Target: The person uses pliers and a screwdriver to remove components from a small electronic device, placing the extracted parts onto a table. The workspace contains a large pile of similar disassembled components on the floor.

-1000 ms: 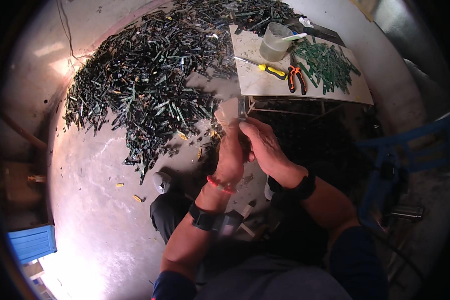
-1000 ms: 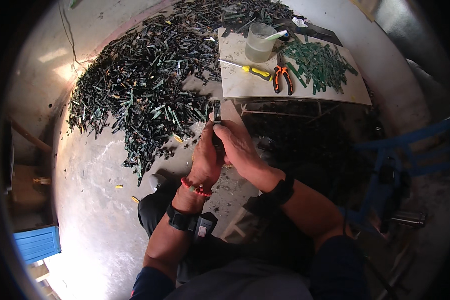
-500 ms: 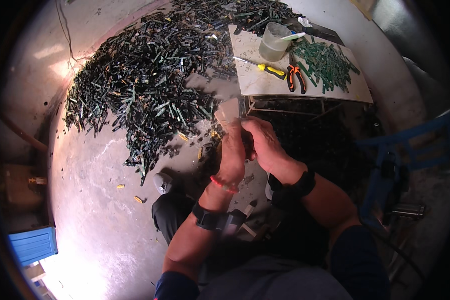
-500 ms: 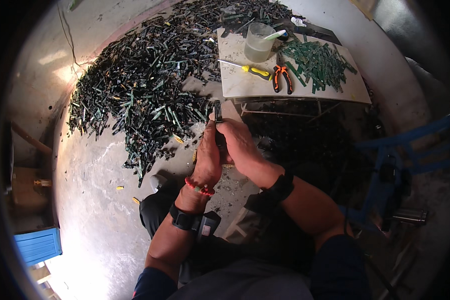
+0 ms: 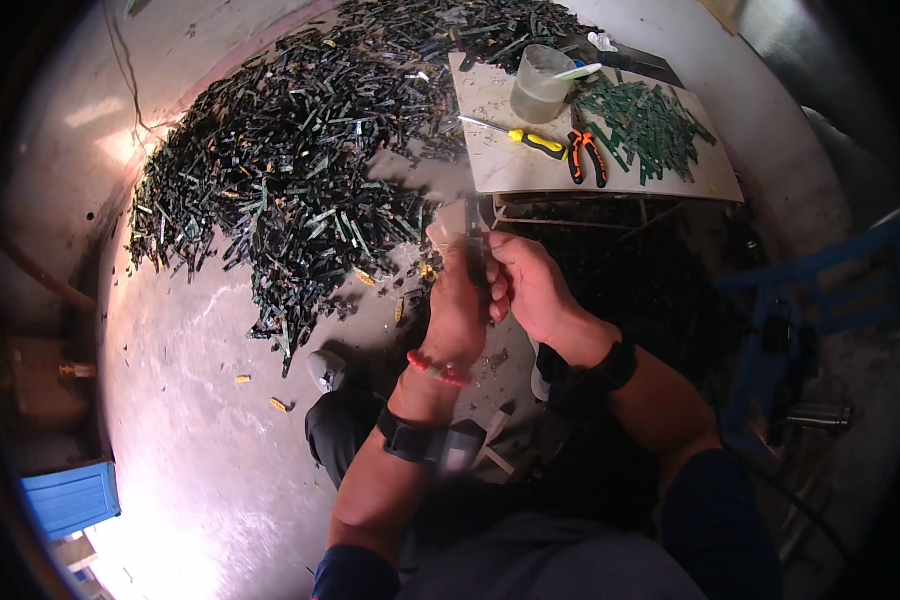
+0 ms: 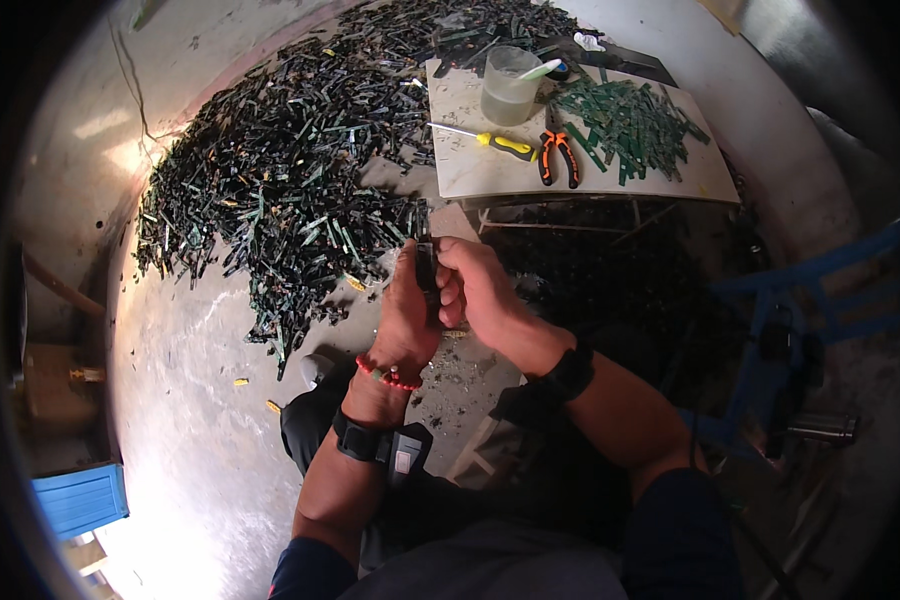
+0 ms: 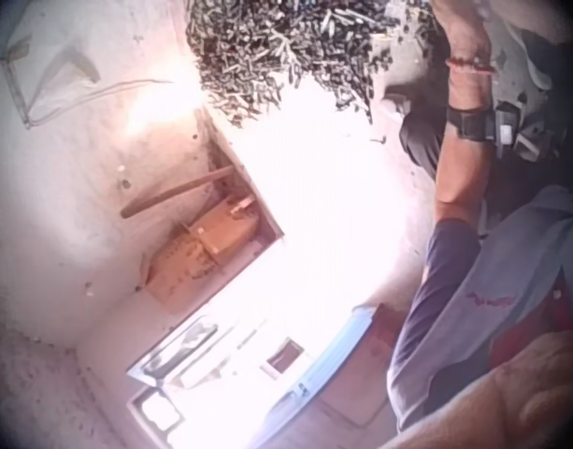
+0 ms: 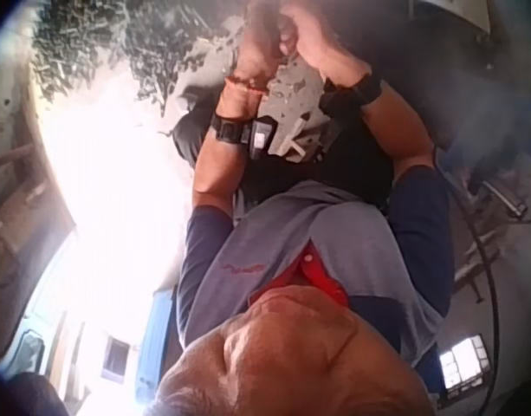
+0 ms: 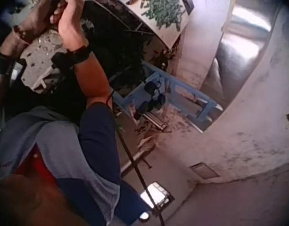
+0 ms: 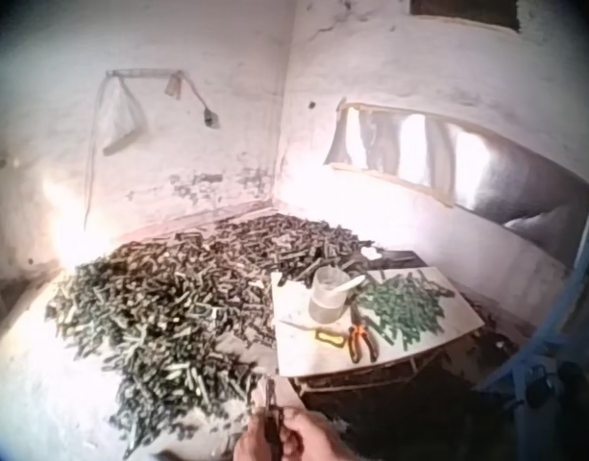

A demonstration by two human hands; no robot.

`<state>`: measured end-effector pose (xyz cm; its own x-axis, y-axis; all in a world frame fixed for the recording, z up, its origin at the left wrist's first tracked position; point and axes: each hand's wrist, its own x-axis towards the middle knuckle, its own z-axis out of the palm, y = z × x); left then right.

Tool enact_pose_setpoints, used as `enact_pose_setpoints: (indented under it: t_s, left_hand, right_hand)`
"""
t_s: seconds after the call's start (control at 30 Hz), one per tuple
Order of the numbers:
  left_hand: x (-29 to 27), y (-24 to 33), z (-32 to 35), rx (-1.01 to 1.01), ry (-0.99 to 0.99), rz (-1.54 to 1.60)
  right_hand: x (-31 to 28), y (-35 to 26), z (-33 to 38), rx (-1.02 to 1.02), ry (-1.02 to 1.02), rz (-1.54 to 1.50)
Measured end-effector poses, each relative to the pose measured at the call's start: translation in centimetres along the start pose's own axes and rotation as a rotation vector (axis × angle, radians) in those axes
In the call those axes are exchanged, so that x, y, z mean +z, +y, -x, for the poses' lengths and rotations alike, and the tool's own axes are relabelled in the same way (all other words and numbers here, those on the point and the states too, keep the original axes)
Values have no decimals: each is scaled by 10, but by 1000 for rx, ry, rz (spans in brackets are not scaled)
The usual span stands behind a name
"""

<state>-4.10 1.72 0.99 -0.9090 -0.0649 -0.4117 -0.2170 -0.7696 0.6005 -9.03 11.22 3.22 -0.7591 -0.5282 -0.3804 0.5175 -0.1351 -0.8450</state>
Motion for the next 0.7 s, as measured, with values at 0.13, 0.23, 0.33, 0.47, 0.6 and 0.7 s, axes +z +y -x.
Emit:
enact_pose_setpoints:
  t_s: [0.13,0.23,0.33,0.47,0.6,0.7]
  left_hand:
    - [3,6,1,-140,-1,130]
    - [8,7,2,-203,-7,146]
    - [3,7,2,-145,-33,127]
    - [4,4,1,-119,-36,93]
    - [4,-1,-4,-128,-22,87]
    - [-2,-1,-3,-118,-18,90]
  right_hand:
    - [1,-18,4,-28,35,67]
    - [-47,-12,-33,-585,224,503]
    - [-74,-49,-44,-674,501,668]
    - [-145,-74,-65,-626,731,823]
    - [-165,-71,-76,-518,804,1032]
    - [-118,-82,-64,-372,787,1233]
